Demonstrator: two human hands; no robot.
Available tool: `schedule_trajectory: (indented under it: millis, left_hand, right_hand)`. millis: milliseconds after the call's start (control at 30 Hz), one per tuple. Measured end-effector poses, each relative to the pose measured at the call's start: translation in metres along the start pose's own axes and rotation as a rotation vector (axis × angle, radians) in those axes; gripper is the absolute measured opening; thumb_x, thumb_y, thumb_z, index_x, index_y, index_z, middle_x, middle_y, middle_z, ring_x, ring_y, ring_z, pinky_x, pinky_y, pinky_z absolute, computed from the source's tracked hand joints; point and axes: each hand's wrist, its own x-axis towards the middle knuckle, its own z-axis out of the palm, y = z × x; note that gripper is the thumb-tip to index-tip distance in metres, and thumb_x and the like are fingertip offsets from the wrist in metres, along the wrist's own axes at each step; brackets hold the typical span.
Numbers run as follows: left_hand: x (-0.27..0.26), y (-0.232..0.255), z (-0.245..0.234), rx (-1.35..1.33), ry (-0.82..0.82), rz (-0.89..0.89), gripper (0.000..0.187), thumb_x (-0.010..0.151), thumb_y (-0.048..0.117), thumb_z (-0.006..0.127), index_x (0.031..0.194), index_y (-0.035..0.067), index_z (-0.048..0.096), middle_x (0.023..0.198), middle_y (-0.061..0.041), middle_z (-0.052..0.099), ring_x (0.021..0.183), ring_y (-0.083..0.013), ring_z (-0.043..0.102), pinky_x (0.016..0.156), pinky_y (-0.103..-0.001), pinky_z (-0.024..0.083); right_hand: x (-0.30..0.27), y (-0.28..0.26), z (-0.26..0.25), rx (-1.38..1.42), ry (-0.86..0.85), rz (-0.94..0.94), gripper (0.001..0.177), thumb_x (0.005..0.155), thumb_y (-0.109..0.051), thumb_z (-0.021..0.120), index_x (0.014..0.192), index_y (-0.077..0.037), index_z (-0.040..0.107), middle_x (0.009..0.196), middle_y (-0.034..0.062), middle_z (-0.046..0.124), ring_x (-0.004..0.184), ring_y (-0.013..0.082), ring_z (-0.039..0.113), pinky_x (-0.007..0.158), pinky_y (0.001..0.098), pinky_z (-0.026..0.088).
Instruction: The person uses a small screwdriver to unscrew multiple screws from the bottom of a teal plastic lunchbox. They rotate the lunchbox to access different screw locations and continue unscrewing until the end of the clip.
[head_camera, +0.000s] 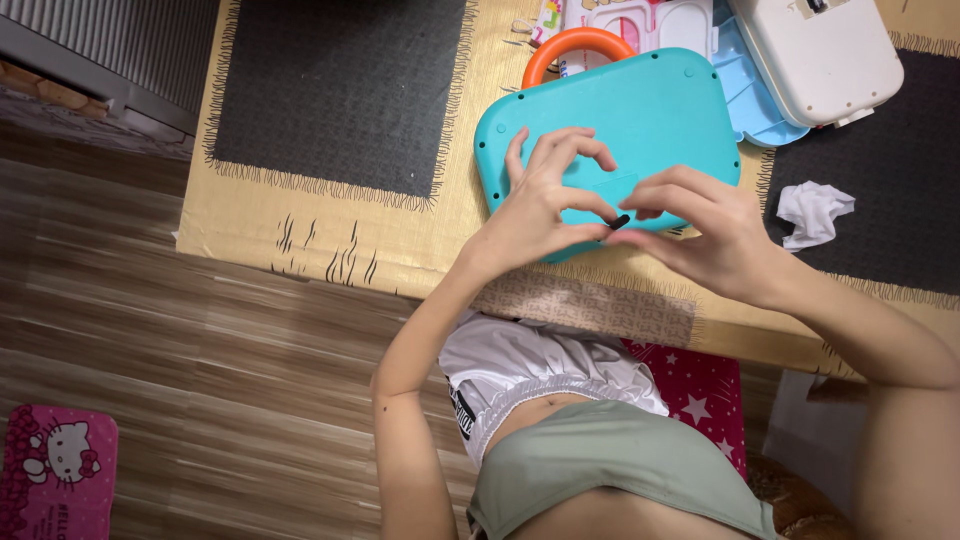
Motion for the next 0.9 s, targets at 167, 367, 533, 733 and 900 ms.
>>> schedule_trajectory:
  millis: [167, 367, 533, 733, 900]
  left_hand:
    - [0.000, -0.002, -0.003, 0.018, -0.014, -0.003, 0.024, 0.067, 0.029, 0.090, 0.089, 0.024, 0.080, 0.132, 0.001, 0.056, 0.144, -0.0286, 0.039, 0.120, -0.071, 0.008]
    - [-0.003, -0.020, -0.011, 0.189, -0.035, -0.056, 0.053, 0.090, 0.047, 0.081, 0.139, 0.032, 0.069, 0.150, -0.002, 0.049, 0.151, -0.0283, 0.037, 0.121, -0.070, 0.010]
    - [-0.010, -0.019, -0.009, 0.320, -0.083, -0.082, 0.100, 0.067, 0.067, 0.084, 0.151, 0.027, 0.048, 0.159, -0.012, 0.034, 0.152, -0.0355, 0.025, 0.117, -0.077, 0.003]
    - [-0.028, 0.000, -0.001, 0.443, -0.190, -0.148, 0.105, 0.059, 0.054, 0.089, 0.152, 0.035, 0.044, 0.167, -0.007, 0.026, 0.155, -0.0319, 0.024, 0.116, -0.083, 0.007]
    - [-0.034, 0.001, 0.002, 0.445, -0.127, -0.129, 0.098, 0.064, 0.049, 0.089, 0.152, 0.041, 0.045, 0.168, -0.005, 0.025, 0.156, -0.0304, 0.025, 0.117, -0.083, 0.010]
  right_hand:
    - [-0.003, 0.004, 0.002, 0.022, -0.024, -0.027, 0.024, 0.086, -0.001, 0.080, 0.108, -0.005, 0.072, 0.103, 0.0068, 0.071, 0.088, 0.0205, 0.071, 0.071, 0.0319, 0.058]
    - [-0.008, 0.008, 0.004, 0.054, -0.034, -0.060, 0.026, 0.086, 0.004, 0.077, 0.110, -0.005, 0.073, 0.108, 0.0085, 0.071, 0.091, 0.0218, 0.071, 0.073, 0.0316, 0.059]
    - [-0.021, 0.009, 0.014, 0.059, 0.155, -0.069, 0.026, 0.087, 0.006, 0.078, 0.111, -0.003, 0.072, 0.106, 0.0123, 0.073, 0.093, 0.0228, 0.074, 0.078, 0.0310, 0.060]
    - [-0.042, 0.010, 0.016, 0.149, 0.278, -0.057, 0.030, 0.086, 0.013, 0.079, 0.113, 0.004, 0.068, 0.107, 0.0177, 0.071, 0.096, 0.0258, 0.074, 0.080, 0.0309, 0.063]
    - [-0.045, 0.009, 0.030, 0.127, 0.267, -0.042, 0.030, 0.086, 0.011, 0.080, 0.112, 0.003, 0.069, 0.105, 0.0166, 0.070, 0.094, 0.0257, 0.074, 0.084, 0.0336, 0.063]
